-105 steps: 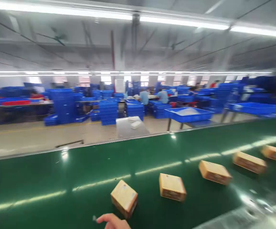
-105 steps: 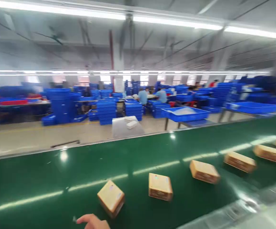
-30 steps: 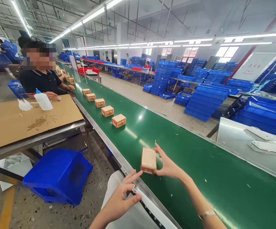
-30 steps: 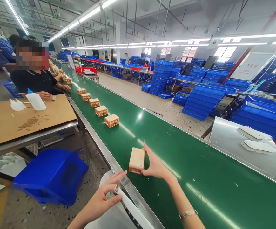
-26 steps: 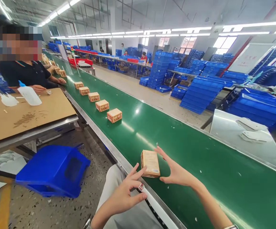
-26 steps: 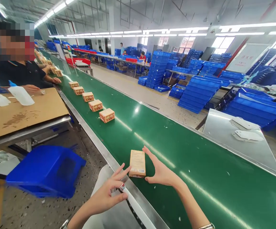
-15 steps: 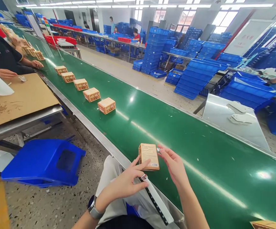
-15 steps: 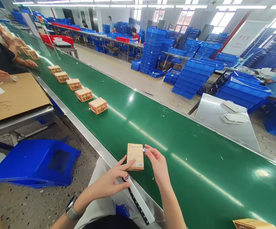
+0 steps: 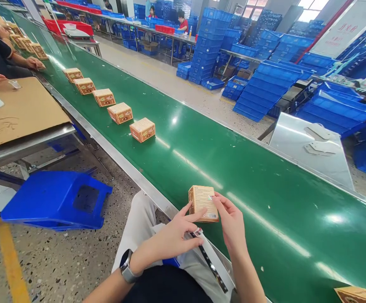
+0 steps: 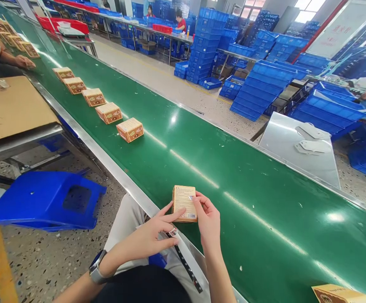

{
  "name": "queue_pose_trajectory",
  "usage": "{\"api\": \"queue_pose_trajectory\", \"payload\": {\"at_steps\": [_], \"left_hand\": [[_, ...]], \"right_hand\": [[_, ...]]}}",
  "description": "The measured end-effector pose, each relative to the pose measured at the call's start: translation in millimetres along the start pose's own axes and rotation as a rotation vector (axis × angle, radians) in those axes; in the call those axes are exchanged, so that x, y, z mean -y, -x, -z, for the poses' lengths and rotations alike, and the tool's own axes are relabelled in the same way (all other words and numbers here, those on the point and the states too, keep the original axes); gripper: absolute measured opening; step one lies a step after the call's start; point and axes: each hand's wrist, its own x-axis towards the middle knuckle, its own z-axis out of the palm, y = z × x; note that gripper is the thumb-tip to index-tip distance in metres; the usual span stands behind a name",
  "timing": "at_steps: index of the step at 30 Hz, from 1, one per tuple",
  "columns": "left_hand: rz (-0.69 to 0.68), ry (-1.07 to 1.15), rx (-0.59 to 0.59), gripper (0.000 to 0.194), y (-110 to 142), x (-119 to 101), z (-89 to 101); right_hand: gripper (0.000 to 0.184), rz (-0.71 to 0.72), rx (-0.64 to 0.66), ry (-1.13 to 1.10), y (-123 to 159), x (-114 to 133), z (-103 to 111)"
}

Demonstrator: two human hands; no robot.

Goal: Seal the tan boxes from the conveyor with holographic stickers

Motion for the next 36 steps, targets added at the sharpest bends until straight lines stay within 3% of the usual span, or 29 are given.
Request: {"api": "queue_pose_trajectory", "payload": {"at_steps": [4,9,12,15,18,21,24,32,36], "left_hand": [[-0.037,0.001,0.003,0.014,-2,-2,-6.6],[-0.059,-0.003,0.026,0.018,-5,-8,-11.7],[-0.049,-0.003,0.048,0.019,-6,-11,-16.0],[-0.050,0.008,0.054,0.019,-8,-12,-21.3],[-0.048,0.031,0.020,0.020,-9,-14,-25.5],[-0.053,0.037,-0.038,0.018,-9,-19,-26.7],[-0.092,0.029,-0.064,0.019,-8,-24,-26.3],[-0.190,0.038,-0.083,0.018,-4,-34,-31.3],[-0.177,0.085,-0.142,0.023,-4,-34,-31.4]], "right_hand": [[0.033,0.073,-0.018,0.077,5,-4,5],[0.028,0.273,-0.164,0.440,12,-4,8],[0.029,0.278,-0.215,0.503,10,1,10],[0.041,0.251,-0.221,0.480,9,8,19],[0.033,0.389,-0.174,0.582,20,18,35],[0.023,0.582,0.053,0.703,46,30,49],[0.014,0.658,0.257,0.763,72,37,55],[0.010,0.845,0.168,0.767,104,34,42],[0.010,0.832,0.122,0.643,119,38,50]]}}
